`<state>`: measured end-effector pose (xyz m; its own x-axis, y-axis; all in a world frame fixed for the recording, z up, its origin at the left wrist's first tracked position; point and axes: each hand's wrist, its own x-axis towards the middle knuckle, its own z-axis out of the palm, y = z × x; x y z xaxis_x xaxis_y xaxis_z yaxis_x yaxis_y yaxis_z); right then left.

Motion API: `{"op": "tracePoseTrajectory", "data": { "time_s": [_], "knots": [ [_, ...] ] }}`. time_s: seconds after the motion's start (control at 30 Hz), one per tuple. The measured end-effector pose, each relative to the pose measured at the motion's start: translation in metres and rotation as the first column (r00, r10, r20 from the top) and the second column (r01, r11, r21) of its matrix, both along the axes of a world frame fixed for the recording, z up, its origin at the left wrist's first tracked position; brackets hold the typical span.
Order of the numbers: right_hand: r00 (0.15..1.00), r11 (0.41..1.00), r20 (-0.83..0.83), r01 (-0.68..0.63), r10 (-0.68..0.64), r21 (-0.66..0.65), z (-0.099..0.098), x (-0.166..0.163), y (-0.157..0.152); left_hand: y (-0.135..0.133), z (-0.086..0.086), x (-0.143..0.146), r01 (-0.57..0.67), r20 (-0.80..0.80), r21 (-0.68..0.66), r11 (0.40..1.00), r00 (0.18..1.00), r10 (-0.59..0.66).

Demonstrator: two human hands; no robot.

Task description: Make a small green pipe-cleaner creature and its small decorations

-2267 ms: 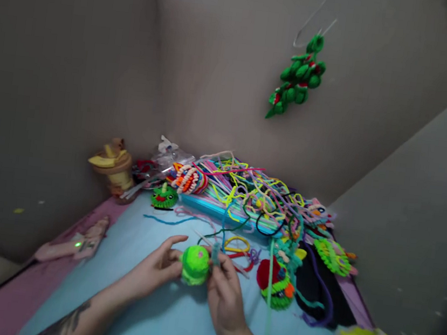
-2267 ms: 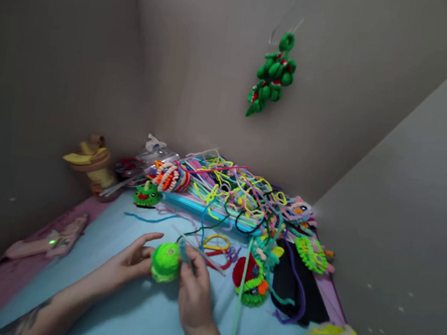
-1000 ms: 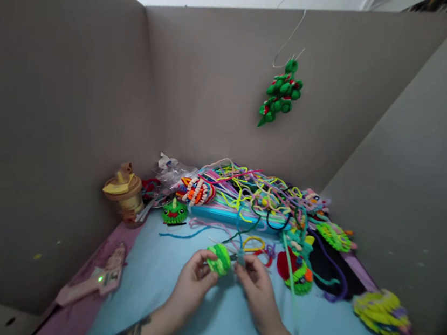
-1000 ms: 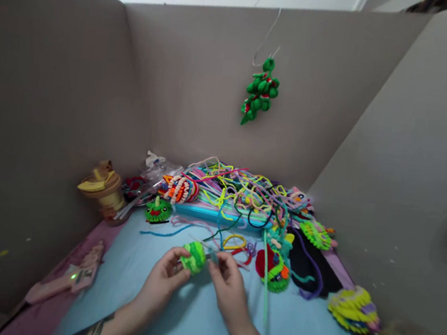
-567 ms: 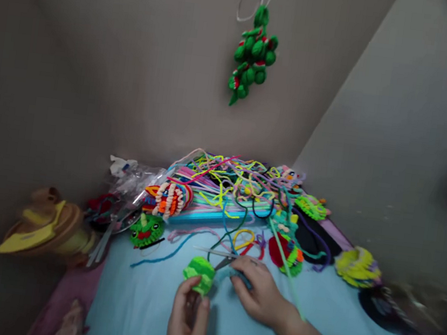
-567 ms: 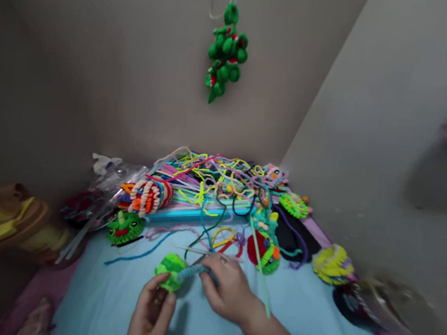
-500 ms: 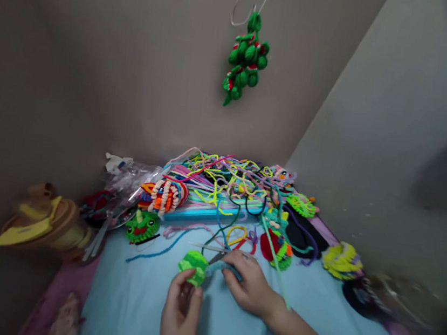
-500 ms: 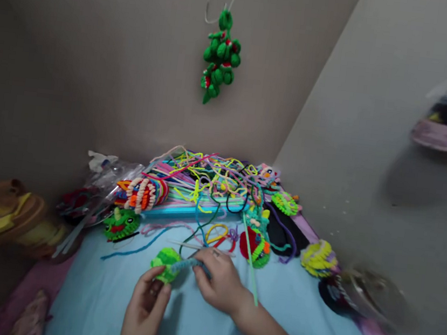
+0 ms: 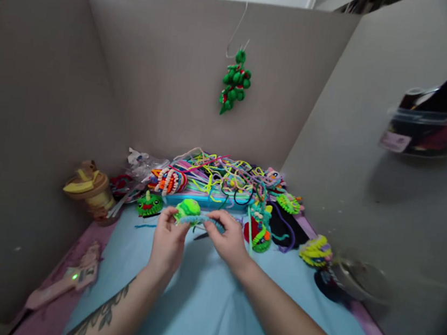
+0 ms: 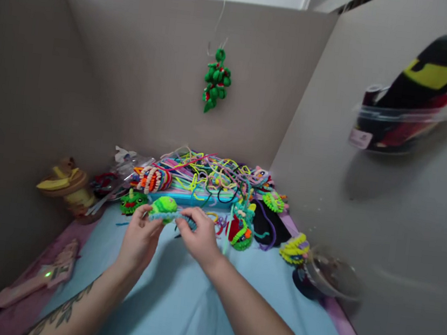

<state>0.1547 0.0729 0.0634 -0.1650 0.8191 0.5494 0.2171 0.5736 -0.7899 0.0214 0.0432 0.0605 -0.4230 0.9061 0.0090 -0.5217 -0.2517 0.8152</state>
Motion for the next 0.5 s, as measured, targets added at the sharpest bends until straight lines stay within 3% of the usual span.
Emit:
{"op": "tracePoseTrajectory", "data": {
  "time_s": [0.1,0.17,0.27,0.37,0.5],
  "knots": [
    [0.996,0.998,-0.062,0.066,-0.065,0.014,0.008,-0.002,0.021,0.019,0.008,0.017,-0.021,0.101,0.019,1.000,0.995,0.019],
    [0.992,0.997,-0.105,0.070,-0.071,-0.015,-0.002,-0.007,0.032,0.028,-0.003,0.025,-0.089,0.102,0.003,0.996,0.991,0.088],
    [0.981,0.990,-0.166,0.087,-0.104,-0.107,-0.034,-0.018,0.033,0.034,-0.032,0.025,-0.159,0.050,-0.068,0.985,0.985,0.163],
    [0.990,0.991,-0.144,-0.016,-0.003,-0.132,-0.064,-0.025,0.021,0.035,-0.053,0.016,-0.024,0.100,-0.144,0.989,0.994,0.038],
    [0.990,0.987,-0.117,-0.095,0.080,-0.132,-0.081,-0.027,0.009,0.037,-0.057,0.003,0.162,0.212,-0.260,0.952,0.971,-0.108]
  ]
}}
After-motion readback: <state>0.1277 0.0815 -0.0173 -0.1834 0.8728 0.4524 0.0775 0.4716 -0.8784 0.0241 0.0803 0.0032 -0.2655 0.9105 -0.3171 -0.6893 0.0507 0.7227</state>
